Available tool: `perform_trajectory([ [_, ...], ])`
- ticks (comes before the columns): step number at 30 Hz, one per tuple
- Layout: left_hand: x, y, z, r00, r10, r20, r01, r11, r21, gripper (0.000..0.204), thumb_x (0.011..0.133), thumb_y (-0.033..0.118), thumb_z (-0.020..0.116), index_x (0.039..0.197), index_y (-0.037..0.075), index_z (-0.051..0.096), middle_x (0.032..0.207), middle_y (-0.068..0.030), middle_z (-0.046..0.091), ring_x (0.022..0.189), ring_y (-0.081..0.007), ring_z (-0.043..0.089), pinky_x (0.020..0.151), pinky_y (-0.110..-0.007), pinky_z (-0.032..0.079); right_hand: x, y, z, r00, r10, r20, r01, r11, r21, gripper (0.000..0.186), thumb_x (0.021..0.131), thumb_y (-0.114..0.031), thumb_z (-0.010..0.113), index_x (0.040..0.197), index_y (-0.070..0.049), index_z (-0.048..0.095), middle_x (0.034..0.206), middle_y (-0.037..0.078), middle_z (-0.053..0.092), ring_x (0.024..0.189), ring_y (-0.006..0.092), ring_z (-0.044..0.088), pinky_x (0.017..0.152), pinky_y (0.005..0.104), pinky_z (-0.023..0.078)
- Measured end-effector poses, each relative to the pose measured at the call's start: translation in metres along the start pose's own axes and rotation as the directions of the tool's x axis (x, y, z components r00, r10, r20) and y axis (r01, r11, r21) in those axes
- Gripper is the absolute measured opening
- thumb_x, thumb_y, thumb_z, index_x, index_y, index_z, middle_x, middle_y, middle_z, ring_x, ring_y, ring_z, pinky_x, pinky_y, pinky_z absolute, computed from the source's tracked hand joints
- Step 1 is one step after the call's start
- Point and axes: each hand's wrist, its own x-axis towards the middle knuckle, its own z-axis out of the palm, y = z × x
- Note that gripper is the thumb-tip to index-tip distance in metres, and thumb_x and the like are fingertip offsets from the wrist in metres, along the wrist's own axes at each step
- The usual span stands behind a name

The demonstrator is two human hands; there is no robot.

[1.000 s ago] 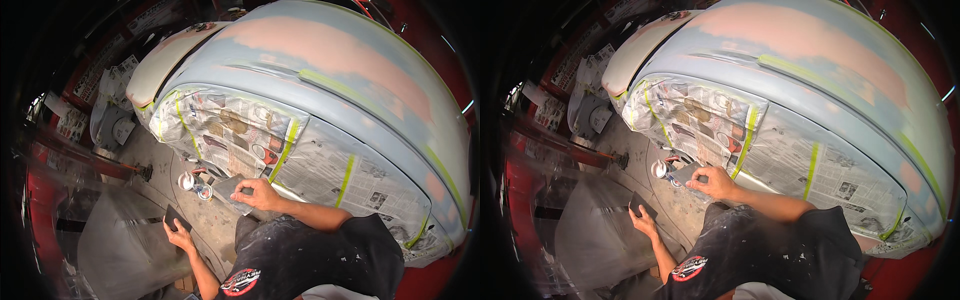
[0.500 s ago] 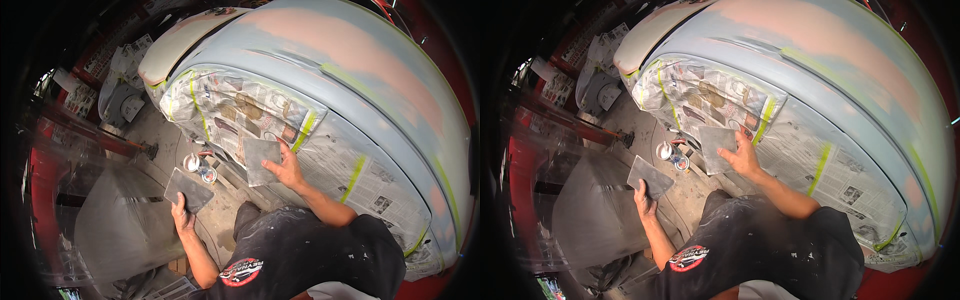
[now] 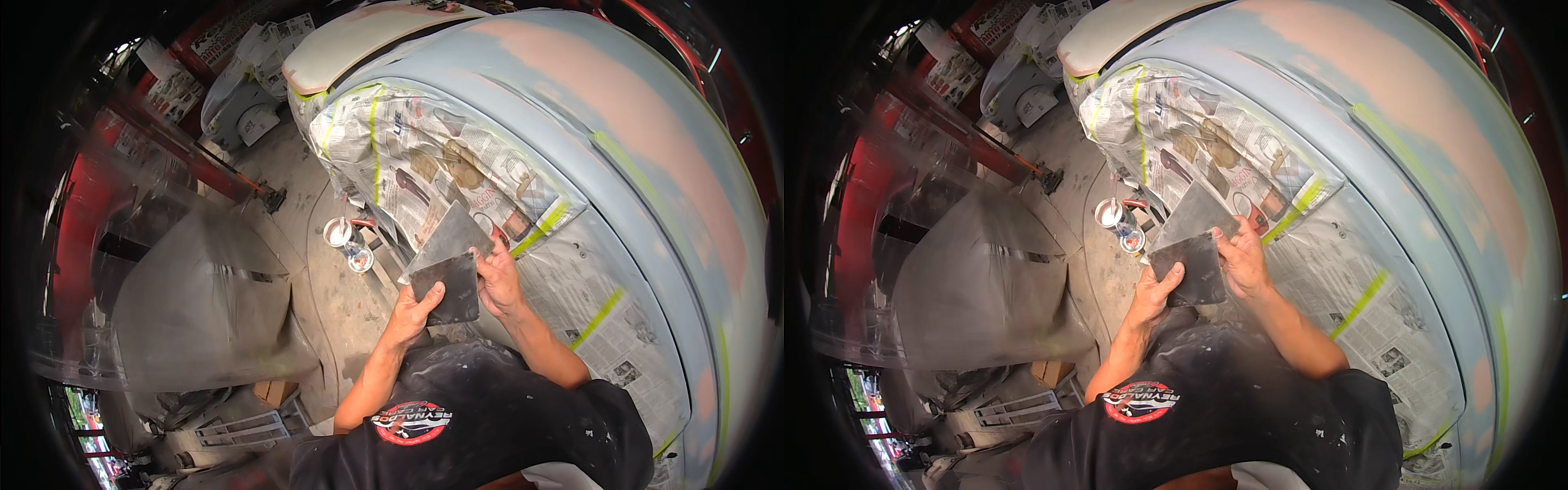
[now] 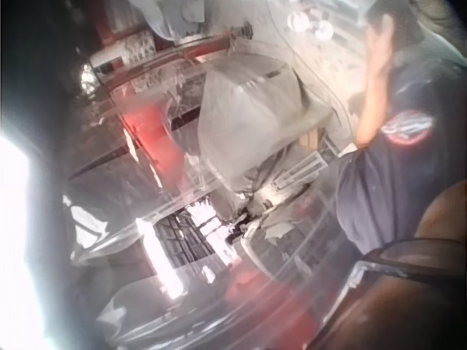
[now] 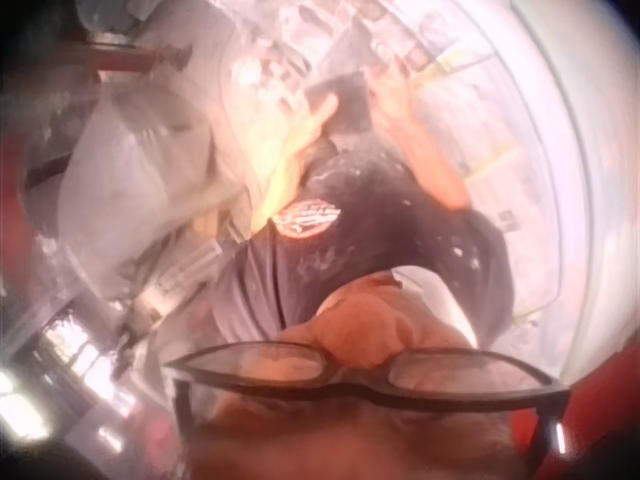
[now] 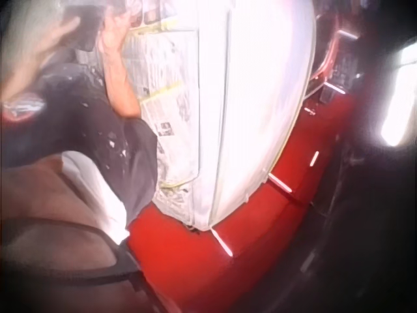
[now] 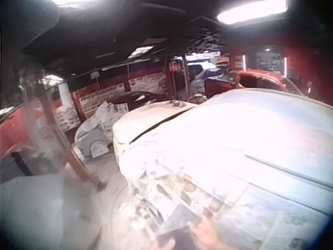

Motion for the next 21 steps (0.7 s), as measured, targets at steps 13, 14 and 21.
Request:
perform_trajectory([
  [13,-0.020,0.032,-0.036,0.869,-0.329,0.369,-0.329,0.171,0.929,0.026,0.092,0.026,0.063,0.106,0.005,0.070,0.073,-0.0236,0.062,0.071,-0.0420,0.061,0.064,-0.047,0.047,-0.013,-0.026,0.042,0.777,-0.010,0.629,0.626,0.119,-0.771,0.035,0.087,-0.039,0.071,0.083,-0.005,0.074,0.076,0.009,0.066,0.078,0.0242,0.061,0.069,0.0367,0.047],
  [14,-0.019,0.032,-0.039,0.875,-0.357,0.328,-0.284,0.172,0.943,0.028,0.093,0.027,0.063,0.106,0.004,0.070,0.075,-0.0240,0.062,0.073,-0.0418,0.062,0.065,-0.047,0.047,-0.010,-0.020,0.038,0.793,0.023,0.609,0.596,0.182,-0.782,0.034,0.087,-0.038,0.071,0.082,-0.005,0.074,0.077,0.009,0.066,0.079,0.0248,0.060,0.070,0.0375,0.047],
  [21,-0.045,0.057,-0.075,0.970,-0.203,0.135,-0.030,0.451,0.892,0.028,0.093,0.026,0.067,0.089,-0.002,0.069,0.060,-0.0064,0.061,0.053,-0.0147,0.049,0.055,-0.034,0.044,-0.013,-0.026,0.021,0.754,-0.019,0.657,0.619,0.357,-0.700,0.029,0.085,-0.034,0.074,0.082,-0.005,0.074,0.076,0.007,0.066,0.077,0.0264,0.059,0.071,0.0381,0.047],
])
